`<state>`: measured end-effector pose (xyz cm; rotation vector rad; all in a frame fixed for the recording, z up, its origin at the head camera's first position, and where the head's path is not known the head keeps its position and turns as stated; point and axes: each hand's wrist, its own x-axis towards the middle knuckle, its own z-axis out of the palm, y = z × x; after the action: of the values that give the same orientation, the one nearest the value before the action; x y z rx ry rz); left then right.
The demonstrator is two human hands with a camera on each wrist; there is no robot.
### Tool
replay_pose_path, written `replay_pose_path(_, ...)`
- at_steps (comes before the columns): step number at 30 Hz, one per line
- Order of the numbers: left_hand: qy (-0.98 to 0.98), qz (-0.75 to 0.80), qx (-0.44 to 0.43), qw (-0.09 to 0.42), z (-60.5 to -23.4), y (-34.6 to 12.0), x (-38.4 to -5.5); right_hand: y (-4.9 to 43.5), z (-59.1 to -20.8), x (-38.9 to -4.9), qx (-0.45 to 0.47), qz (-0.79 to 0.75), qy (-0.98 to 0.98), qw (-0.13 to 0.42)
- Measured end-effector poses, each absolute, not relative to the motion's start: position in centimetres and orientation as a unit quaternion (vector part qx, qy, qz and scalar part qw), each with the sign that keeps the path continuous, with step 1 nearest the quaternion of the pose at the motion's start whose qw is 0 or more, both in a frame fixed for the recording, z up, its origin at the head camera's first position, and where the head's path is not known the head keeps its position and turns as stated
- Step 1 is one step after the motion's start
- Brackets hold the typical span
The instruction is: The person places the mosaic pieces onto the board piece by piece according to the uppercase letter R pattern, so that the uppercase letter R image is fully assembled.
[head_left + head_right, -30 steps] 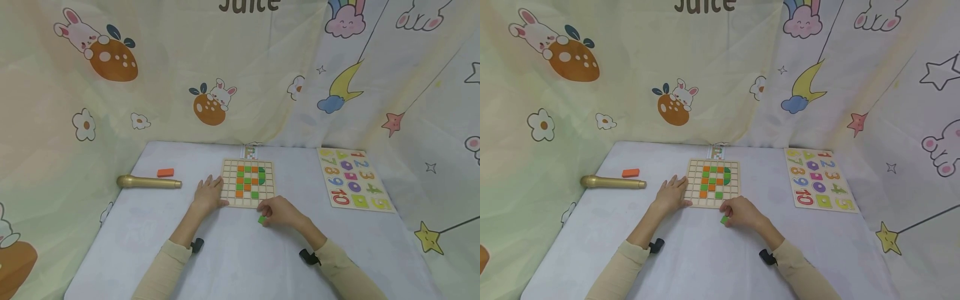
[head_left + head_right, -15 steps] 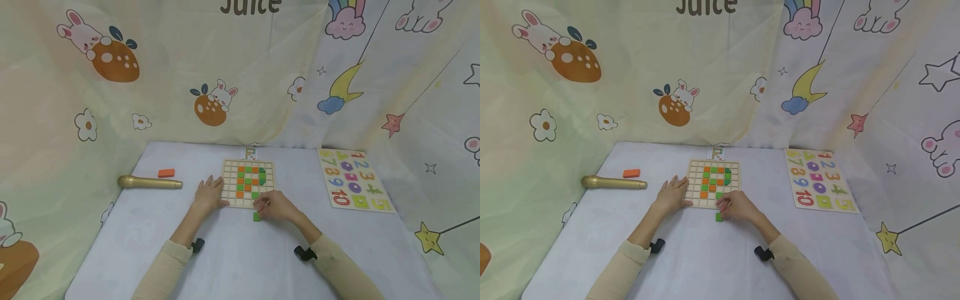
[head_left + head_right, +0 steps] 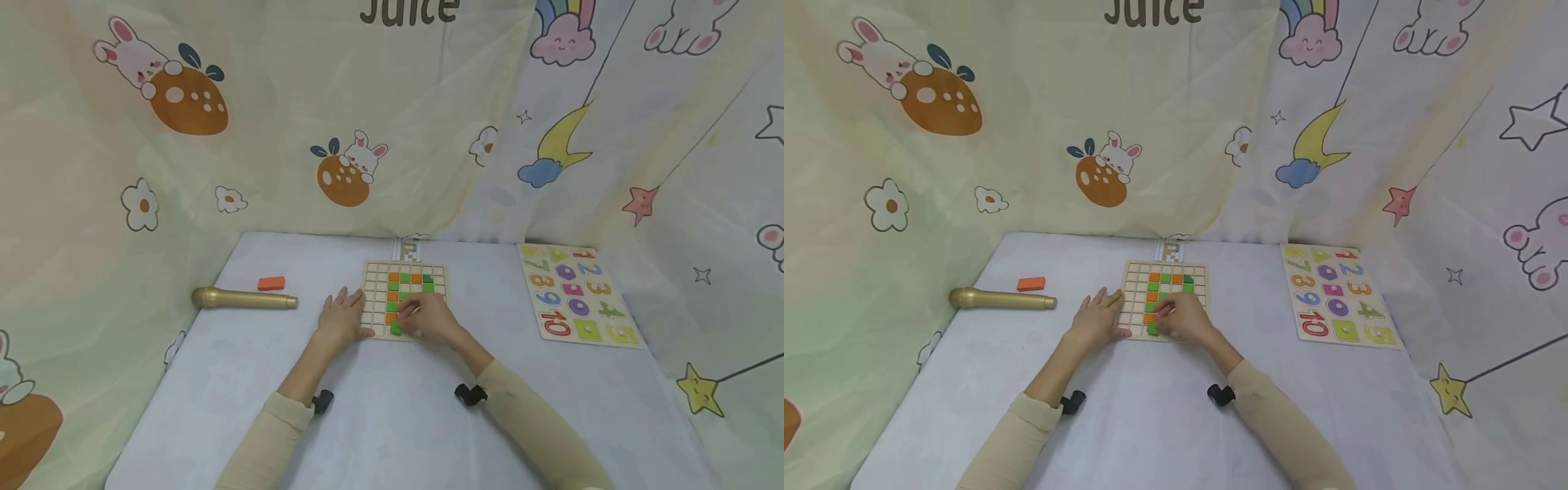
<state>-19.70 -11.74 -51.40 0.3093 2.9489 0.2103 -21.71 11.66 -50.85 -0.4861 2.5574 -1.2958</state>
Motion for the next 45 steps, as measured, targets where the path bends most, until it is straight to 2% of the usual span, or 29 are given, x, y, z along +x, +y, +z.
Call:
replay_pose_path(20,0.987,0.068,0.115,0.084,-51.3,-11.8,-19.3,9.7,-51.7,-22.2,-0.202,-0.371,0.901,0.099)
replay_pose_path(29,0.987,0.065,0.117,0.084,-51.1,-11.9,-19.4,9.6,-51.6,-22.0,-0.187,-0.372,0.903,0.109)
replay_pose_path(45,0.988,0.075,0.111,0.078,-51.3,-11.7,-19.4,13.9,-49.5,-21.6,-0.154,-0.398,0.901,0.077)
